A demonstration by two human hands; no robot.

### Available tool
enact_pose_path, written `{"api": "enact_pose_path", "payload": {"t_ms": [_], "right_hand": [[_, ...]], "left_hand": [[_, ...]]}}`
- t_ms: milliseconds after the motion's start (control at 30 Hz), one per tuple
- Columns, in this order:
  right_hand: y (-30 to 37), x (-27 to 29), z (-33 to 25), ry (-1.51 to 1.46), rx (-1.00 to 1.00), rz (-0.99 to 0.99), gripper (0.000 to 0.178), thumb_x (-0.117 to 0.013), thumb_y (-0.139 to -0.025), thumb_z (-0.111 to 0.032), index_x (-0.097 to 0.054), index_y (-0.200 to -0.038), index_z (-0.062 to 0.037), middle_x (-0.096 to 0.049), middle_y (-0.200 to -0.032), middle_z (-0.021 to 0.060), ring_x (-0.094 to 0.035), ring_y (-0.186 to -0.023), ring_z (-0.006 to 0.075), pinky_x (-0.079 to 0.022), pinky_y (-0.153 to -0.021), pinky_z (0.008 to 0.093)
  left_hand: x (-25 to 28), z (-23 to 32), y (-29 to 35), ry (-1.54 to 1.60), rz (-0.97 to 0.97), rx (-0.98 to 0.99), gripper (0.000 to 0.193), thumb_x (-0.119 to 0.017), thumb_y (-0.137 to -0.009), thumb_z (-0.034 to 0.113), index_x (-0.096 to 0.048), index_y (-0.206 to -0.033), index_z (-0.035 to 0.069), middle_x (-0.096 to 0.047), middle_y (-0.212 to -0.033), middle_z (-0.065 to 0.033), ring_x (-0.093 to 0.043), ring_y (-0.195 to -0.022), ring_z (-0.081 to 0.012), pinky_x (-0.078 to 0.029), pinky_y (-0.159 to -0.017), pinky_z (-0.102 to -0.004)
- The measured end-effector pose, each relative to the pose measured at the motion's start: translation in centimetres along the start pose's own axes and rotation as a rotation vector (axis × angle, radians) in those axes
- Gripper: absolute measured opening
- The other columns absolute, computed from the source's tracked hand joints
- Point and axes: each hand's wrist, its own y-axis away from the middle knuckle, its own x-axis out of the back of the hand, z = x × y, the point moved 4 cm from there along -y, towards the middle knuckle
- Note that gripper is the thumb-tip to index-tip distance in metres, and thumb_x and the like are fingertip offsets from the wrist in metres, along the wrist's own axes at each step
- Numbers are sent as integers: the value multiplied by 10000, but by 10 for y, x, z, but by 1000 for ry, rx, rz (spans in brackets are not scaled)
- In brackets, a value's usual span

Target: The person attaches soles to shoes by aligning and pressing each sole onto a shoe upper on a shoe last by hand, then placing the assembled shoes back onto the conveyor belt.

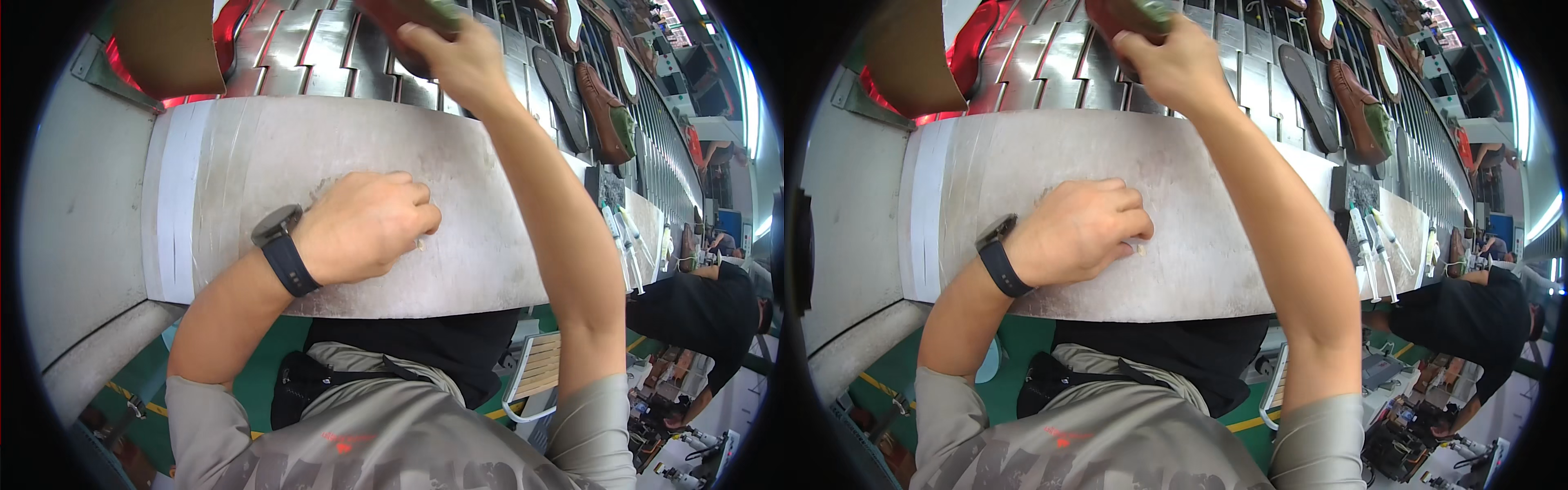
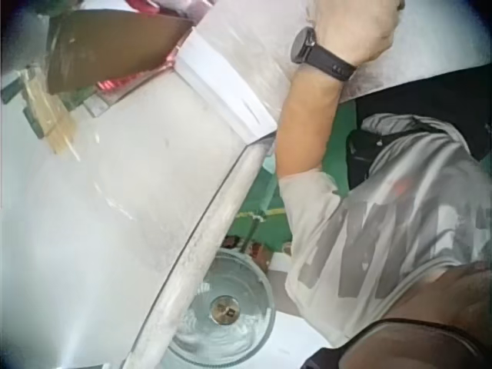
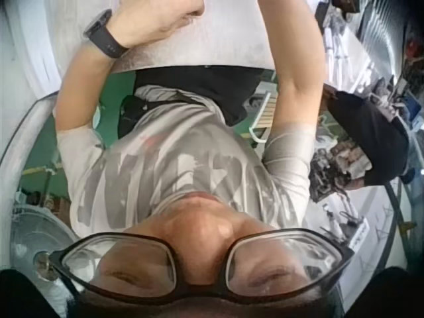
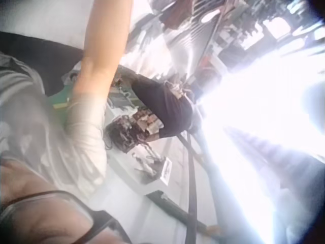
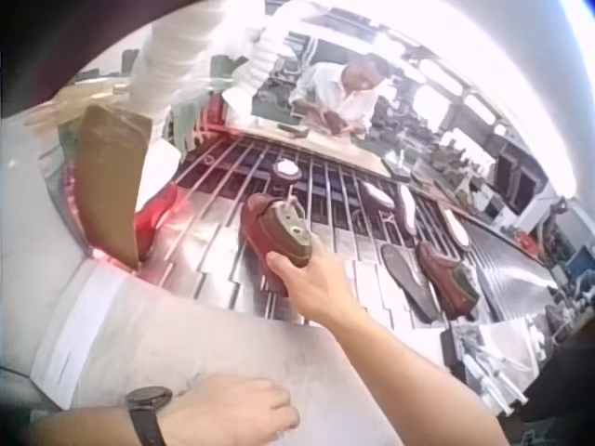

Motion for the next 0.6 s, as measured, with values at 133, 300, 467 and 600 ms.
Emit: {"api": "enact_pose_path", "payload": {"t_ms": [133,300,467,600], "right_hand": [[-8,-31,25,240,-88,-46,686,-769,-913,-520,-691,-1269,61,-772,-1178,281,-726,-1154,451,-552,-1023,493],[66,10,27,178,80,187,684,-776,-946,-369,-583,-1453,48,-729,-1327,258,-693,-1242,438,-524,-1087,493],[192,72,56,166,18,294,511,-774,-938,-127,-633,-1390,65,-751,-1265,235,-729,-1201,356,-544,-1068,426],[241,90,63,-6,-97,390,407,-766,-930,-74,-687,-1309,53,-780,-1150,205,-753,-1113,331,-558,-1034,412]], "left_hand": [[-7,5,-5,-77,11,-38,68,-743,-855,125,-703,-904,98,-637,-902,-39,-649,-904,-256,-552,-761,-404],[-9,8,-6,-135,33,-62,57,-714,-872,132,-668,-860,100,-602,-862,-47,-641,-876,-260,-549,-751,-406],[-10,8,-9,-100,59,-95,95,-714,-885,131,-631,-872,86,-605,-866,-57,-654,-884,-286,-534,-751,-422],[4,-6,-16,217,112,82,58,-704,-944,59,-647,-954,59,-645,-918,-75,-650,-885,-256,-520,-776,-371]]}}
